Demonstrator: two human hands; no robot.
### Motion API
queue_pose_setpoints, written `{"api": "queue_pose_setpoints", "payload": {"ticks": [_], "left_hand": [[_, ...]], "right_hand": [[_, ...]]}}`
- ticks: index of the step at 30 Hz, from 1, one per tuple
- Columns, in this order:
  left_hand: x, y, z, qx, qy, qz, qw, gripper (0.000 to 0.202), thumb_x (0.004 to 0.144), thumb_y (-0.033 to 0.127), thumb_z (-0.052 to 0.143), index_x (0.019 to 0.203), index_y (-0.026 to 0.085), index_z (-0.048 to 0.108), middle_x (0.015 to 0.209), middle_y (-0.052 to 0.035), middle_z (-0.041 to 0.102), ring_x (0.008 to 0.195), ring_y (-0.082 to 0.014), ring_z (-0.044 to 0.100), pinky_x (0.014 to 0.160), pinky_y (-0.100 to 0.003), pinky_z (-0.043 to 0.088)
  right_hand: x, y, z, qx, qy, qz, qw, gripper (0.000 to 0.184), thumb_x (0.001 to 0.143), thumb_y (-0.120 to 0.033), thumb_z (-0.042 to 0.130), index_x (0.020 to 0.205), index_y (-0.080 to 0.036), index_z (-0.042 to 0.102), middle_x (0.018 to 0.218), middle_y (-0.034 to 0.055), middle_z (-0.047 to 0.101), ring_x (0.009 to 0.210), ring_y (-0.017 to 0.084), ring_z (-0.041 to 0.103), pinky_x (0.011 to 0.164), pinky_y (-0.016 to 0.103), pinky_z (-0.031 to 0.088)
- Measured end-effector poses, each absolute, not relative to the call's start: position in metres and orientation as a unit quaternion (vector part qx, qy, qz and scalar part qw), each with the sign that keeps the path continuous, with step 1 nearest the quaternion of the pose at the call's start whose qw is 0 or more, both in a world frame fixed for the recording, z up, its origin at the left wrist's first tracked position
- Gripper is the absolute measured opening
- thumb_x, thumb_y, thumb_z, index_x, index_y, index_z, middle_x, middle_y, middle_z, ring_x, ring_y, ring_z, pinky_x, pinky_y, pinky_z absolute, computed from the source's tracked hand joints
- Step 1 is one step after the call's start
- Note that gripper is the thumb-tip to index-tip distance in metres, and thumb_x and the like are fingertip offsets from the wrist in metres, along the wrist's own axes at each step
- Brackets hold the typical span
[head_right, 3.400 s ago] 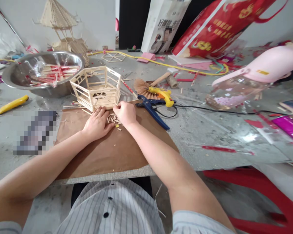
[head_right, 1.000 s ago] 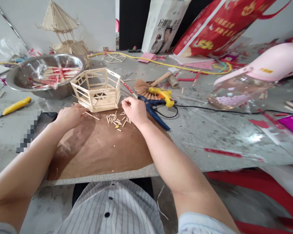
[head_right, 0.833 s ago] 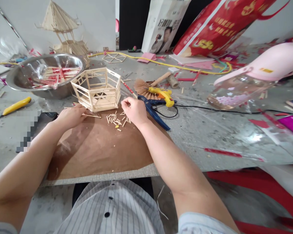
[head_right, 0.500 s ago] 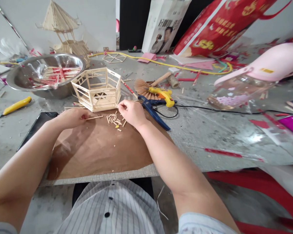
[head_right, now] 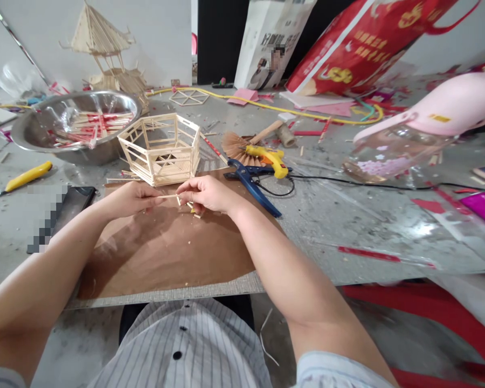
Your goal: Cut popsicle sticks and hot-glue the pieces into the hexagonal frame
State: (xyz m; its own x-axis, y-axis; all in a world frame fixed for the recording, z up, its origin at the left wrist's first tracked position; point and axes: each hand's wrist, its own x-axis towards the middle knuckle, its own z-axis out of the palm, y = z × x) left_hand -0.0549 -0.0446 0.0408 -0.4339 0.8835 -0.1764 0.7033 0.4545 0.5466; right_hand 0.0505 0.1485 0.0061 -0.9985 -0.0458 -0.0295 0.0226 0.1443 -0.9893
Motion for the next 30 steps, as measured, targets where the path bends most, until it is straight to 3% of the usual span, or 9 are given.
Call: {"api": "queue_pose_setpoints", "payload": {"ticks": [7,11,23,30], "left_hand": [[-0.063,-0.046,0.039,0.457,0.848,0.223,0.146,0.023,0.07,0.035,0.052,0.076,0.017,0.064,0.057,0.003,0.058,0.053,-0.0082,0.048,0.051,-0.019,0.035],[-0.078,-0.051,0.035,0.421,0.88,0.198,0.1,0.013,0.061,0.025,0.055,0.069,0.017,0.061,0.061,0.0018,0.06,0.059,-0.0106,0.052,0.054,-0.02,0.036],[-0.083,-0.047,0.018,0.346,0.879,0.315,0.089,0.033,0.062,0.04,0.06,0.085,0.016,0.057,0.065,0.0013,0.059,0.058,-0.01,0.051,0.054,-0.022,0.037],[-0.079,-0.045,0.017,0.359,0.881,0.309,0.01,0.029,0.067,0.037,0.059,0.089,0.018,0.059,0.064,0.0017,0.059,0.057,-0.0092,0.05,0.057,-0.022,0.038]], "right_hand": [[0.043,0.161,0.001,0.058,0.73,-0.676,-0.079,0.023,0.064,-0.028,0.07,0.071,-0.016,0.052,0.057,-0.0027,0.061,0.035,0.004,0.044,0.032,0.015,0.033],[0.037,0.169,-0.007,0.094,0.714,-0.686,-0.106,0.026,0.065,-0.025,0.069,0.074,-0.018,0.046,0.056,-0.0033,0.062,0.033,0.004,0.044,0.031,0.015,0.032],[0.029,0.159,-0.013,0.096,0.675,-0.73,-0.056,0.058,0.066,-0.025,0.069,0.113,-0.016,0.036,0.057,-0.0051,0.062,0.032,0.007,0.046,0.03,0.017,0.036],[0.028,0.151,-0.013,0.095,0.66,-0.743,-0.061,0.087,0.069,-0.015,0.064,0.137,-0.016,0.01,0.059,-0.0059,0.062,0.037,0.009,0.051,0.033,0.018,0.041]]}}
